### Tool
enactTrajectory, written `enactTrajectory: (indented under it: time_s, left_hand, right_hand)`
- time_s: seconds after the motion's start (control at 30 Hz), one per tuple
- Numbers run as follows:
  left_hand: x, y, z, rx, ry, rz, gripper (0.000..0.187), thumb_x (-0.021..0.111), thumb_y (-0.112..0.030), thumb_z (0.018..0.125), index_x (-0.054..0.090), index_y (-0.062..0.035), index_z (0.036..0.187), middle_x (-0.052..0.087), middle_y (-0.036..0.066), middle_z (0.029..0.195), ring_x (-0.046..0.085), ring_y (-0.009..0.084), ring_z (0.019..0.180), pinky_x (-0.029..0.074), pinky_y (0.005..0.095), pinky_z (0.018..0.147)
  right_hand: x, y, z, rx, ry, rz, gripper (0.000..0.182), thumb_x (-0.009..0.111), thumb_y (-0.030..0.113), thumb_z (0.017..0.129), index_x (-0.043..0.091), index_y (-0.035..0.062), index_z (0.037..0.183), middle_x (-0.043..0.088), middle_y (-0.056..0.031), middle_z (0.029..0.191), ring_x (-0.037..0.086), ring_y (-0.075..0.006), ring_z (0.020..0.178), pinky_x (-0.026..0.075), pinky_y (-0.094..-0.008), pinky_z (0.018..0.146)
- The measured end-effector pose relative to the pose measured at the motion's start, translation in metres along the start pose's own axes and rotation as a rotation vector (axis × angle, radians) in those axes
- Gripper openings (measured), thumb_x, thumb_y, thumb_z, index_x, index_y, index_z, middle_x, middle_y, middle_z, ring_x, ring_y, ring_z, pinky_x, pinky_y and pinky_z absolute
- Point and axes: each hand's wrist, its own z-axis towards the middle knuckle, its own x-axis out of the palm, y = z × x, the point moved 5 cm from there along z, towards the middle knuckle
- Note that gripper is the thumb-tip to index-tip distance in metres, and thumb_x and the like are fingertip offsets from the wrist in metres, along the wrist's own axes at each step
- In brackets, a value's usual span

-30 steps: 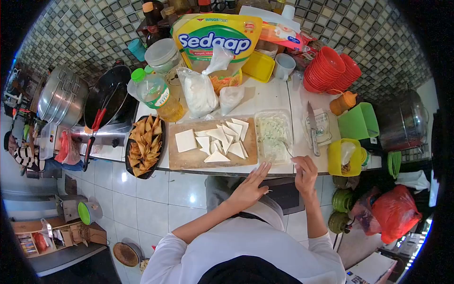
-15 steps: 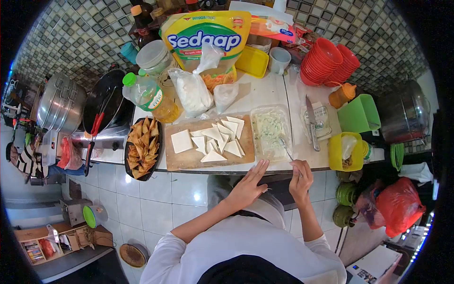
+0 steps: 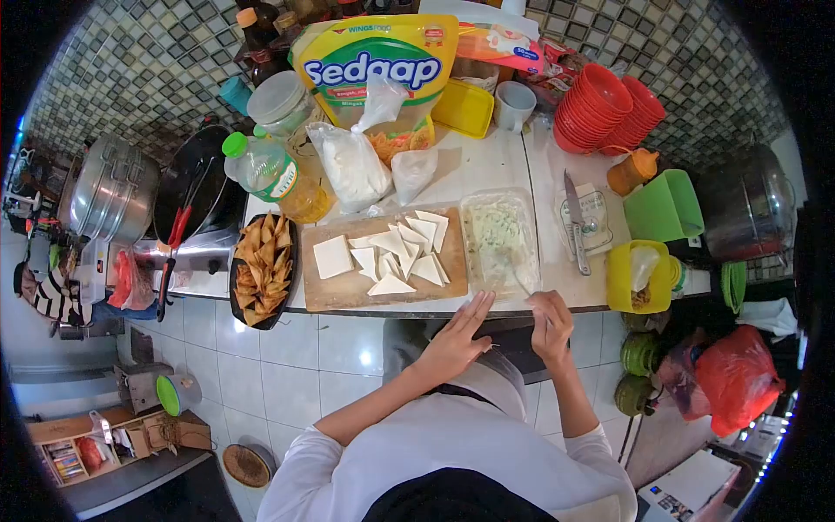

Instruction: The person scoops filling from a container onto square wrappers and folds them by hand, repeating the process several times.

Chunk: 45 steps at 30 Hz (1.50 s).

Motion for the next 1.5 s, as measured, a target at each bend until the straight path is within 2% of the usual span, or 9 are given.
enactTrajectory:
  time_s: [0.37,0.77,0.93,1.07,1.13,1.23,1.37,1.43,1.5]
  left_hand:
    - [-0.001,0.000,0.000,-0.004,-0.005,0.042,0.009,0.062,-0.010,0.073,0.062,-0.0008,0.075,0.023,0.022,0.140,0.025,0.0370,0.129,0.035,0.0445,0.099]
    - [-0.004,0.002,0.001,-0.004,-0.019,0.028,0.009,0.063,-0.008,0.072,0.062,-0.0011,0.076,0.025,0.022,0.139,0.029,0.0376,0.127,0.035,0.0418,0.099]
    - [-0.005,0.001,0.001,-0.009,0.000,0.032,0.009,0.063,-0.009,0.072,0.062,-0.0013,0.077,0.025,0.022,0.139,0.028,0.0367,0.128,0.034,0.0412,0.100]
    - [-0.005,0.000,0.002,-0.033,0.020,-0.048,0.008,0.062,-0.008,0.075,0.064,-0.0035,0.081,0.024,0.019,0.140,0.026,0.0353,0.129,0.034,0.0410,0.100]
    - [-0.007,-0.001,0.001,-0.037,0.015,-0.082,0.009,0.061,-0.008,0.076,0.065,-0.0044,0.084,0.023,0.018,0.141,0.025,0.0350,0.130,0.034,0.0406,0.100]
    - [-0.024,-0.005,0.000,-0.038,-0.114,-0.235,0.009,0.058,-0.005,0.079,0.064,-0.0021,0.085,0.033,0.020,0.136,0.034,0.0368,0.125,0.038,0.0388,0.097]
    - [-0.045,0.004,-0.004,-0.309,-0.337,-0.553,0.023,0.055,-0.012,0.086,0.060,-0.0012,0.106,0.057,0.017,0.111,0.055,0.0308,0.105,0.045,0.0346,0.089]
    - [-0.034,0.012,-0.005,-0.876,-0.346,-1.475,0.028,0.050,-0.015,0.089,0.055,0.0047,0.109,0.057,0.015,0.108,0.056,0.0239,0.102,0.046,0.0345,0.091]
    - [-0.033,0.020,0.003,-0.810,-0.411,-1.551,0.028,0.045,-0.012,0.091,0.049,0.0076,0.111,0.056,0.014,0.108,0.056,0.0199,0.101,0.045,0.0372,0.093]
  right_hand:
    - [-0.003,0.000,0.017,-0.168,0.214,0.066,0.027,0.059,-0.007,0.058,0.060,0.0023,0.084,0.058,-0.0120,0.080,0.054,-0.0295,0.068,0.045,-0.0357,0.057]
    - [-0.009,-0.014,0.004,0.005,0.018,-0.017,0.018,0.053,-0.009,0.070,0.059,0.0001,0.084,0.056,-0.0117,0.077,0.053,-0.0236,0.066,0.043,-0.0289,0.055]
    - [-0.009,-0.028,-0.013,0.350,-0.048,0.174,0.020,0.040,0.003,0.090,0.058,-0.0006,0.081,0.055,-0.0081,0.074,0.048,-0.0123,0.056,0.040,-0.0231,0.051]
    - [-0.004,-0.043,-0.018,0.539,-0.187,0.413,0.023,0.041,0.013,0.093,0.056,-0.0004,0.083,0.055,-0.0068,0.072,0.048,-0.0119,0.054,0.041,-0.0225,0.050]
    - [-0.001,-0.054,-0.019,0.843,-0.232,0.558,0.025,0.043,0.023,0.093,0.054,0.0016,0.087,0.055,-0.0048,0.071,0.049,-0.0106,0.056,0.041,-0.0220,0.047]
    - [0.000,-0.072,-0.026,0.960,-0.391,0.797,0.024,0.044,0.027,0.093,0.052,0.0044,0.090,0.054,-0.0049,0.069,0.050,-0.0099,0.057,0.040,-0.0223,0.045]
    - [-0.016,-0.065,-0.012,0.933,-0.470,0.855,0.023,0.044,0.028,0.093,0.052,0.0064,0.090,0.054,-0.0037,0.068,0.050,-0.0093,0.058,0.039,-0.0222,0.044]
    - [-0.028,-0.055,0.001,0.944,-0.524,0.921,0.024,0.046,0.030,0.092,0.052,0.0069,0.089,0.054,-0.0034,0.067,0.048,-0.0087,0.057,0.038,-0.0223,0.043]
    - [-0.037,-0.034,0.018,0.893,-0.517,0.907,0.024,0.046,0.030,0.092,0.052,0.0074,0.088,0.053,-0.0032,0.067,0.047,-0.0084,0.055,0.037,-0.0223,0.042]
